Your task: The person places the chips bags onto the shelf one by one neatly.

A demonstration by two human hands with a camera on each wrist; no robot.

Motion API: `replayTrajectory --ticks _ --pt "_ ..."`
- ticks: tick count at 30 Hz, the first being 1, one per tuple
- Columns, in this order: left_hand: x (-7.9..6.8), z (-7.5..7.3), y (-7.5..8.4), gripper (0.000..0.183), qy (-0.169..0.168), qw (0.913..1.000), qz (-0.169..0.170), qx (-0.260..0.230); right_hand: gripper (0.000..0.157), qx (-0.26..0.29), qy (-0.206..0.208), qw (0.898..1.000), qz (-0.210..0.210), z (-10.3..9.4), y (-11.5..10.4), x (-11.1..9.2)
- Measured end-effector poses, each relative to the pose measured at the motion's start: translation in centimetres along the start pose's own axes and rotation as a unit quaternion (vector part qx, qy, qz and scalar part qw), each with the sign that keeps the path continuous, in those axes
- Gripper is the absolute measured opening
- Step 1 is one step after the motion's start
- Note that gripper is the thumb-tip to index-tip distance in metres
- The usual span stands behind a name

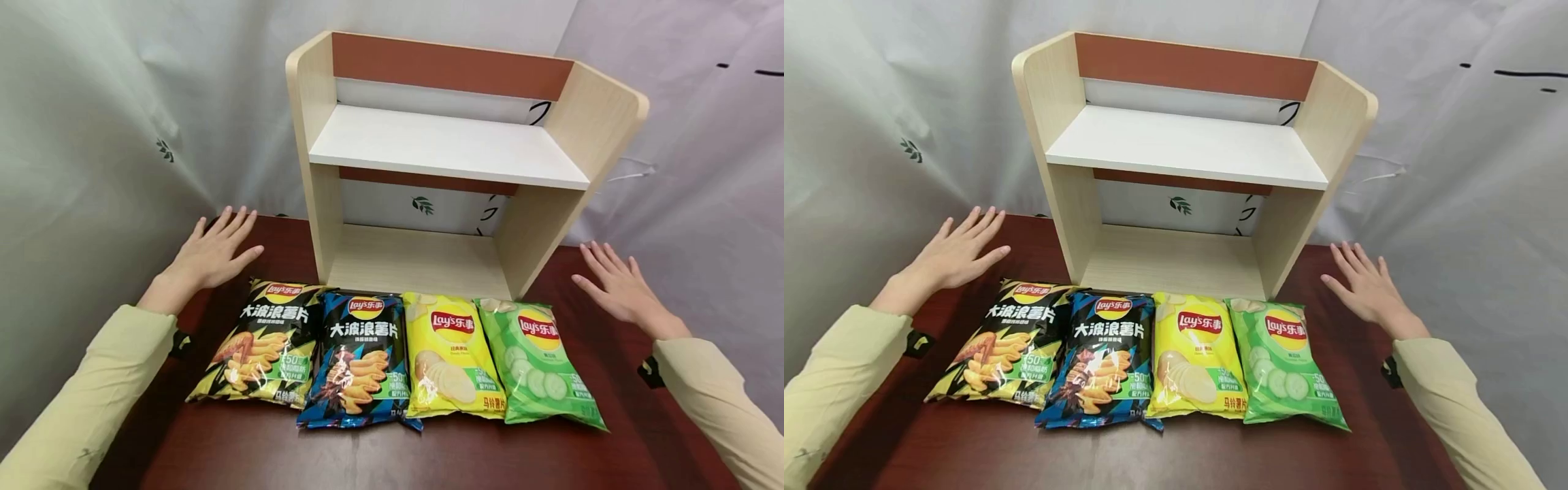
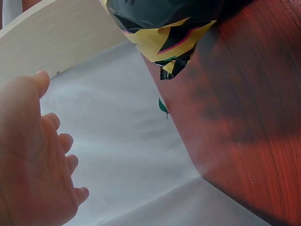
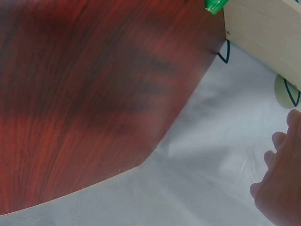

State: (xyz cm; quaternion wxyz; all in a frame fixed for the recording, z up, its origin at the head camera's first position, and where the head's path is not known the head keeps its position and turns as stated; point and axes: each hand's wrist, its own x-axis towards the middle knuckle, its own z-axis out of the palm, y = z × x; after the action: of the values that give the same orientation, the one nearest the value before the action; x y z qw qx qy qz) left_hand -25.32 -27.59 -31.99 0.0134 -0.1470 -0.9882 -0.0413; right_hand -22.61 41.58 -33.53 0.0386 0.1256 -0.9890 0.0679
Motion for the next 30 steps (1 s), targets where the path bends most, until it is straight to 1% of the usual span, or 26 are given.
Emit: replayTrajectory --ticks 3,6,9,14,16,19,22,25,28,30 --pt "-0.2 0.1 0.1 0.077 -0.004 1.0000 0.000 0.003 0.071 0.004 0.002 1.000 -0.001 -0.1 -0.2 -0.1" --pt "-0.5 0.0 0.2 0.077 -0.002 1.0000 0.002 0.007 0.068 0.009 0.020 1.000 -0.004 -0.7 -0.7 -0.2" --pt "-1.1 -0.1 0.3 0.075 0.008 0.9999 0.006 0.011 0.063 0.019 0.055 0.998 -0.010 -1.8 -1.6 0.1" --pt "-2.3 -0.1 0.9 0.072 0.020 0.9997 0.013 0.009 0.054 0.057 0.105 0.993 -0.003 -4.0 -3.1 0.6" --pt "-2.8 0.0 1.3 0.069 0.036 0.9991 0.020 0.012 0.051 0.070 0.129 0.989 0.005 -4.9 -3.5 0.9" --pt "-3.6 0.2 1.9 0.061 0.079 0.9958 0.040 0.026 0.047 0.086 0.175 0.981 0.012 -6.0 -4.1 1.3" --pt "-4.3 0.5 2.6 0.052 0.123 0.9897 0.060 0.040 0.044 0.101 0.219 0.970 0.017 -7.0 -4.5 1.8" --pt "-5.0 0.7 3.2 0.045 0.157 0.9837 0.076 0.043 0.041 0.118 0.261 0.958 0.027 -8.0 -5.0 2.2" --pt "-5.5 0.8 3.7 0.041 0.190 0.9764 0.094 0.041 0.037 0.143 0.302 0.942 0.032 -8.9 -5.4 2.5" --pt "-5.7 0.8 4.0 0.039 0.214 0.9698 0.110 0.039 0.026 0.162 0.324 0.931 0.032 -9.4 -5.7 2.7"
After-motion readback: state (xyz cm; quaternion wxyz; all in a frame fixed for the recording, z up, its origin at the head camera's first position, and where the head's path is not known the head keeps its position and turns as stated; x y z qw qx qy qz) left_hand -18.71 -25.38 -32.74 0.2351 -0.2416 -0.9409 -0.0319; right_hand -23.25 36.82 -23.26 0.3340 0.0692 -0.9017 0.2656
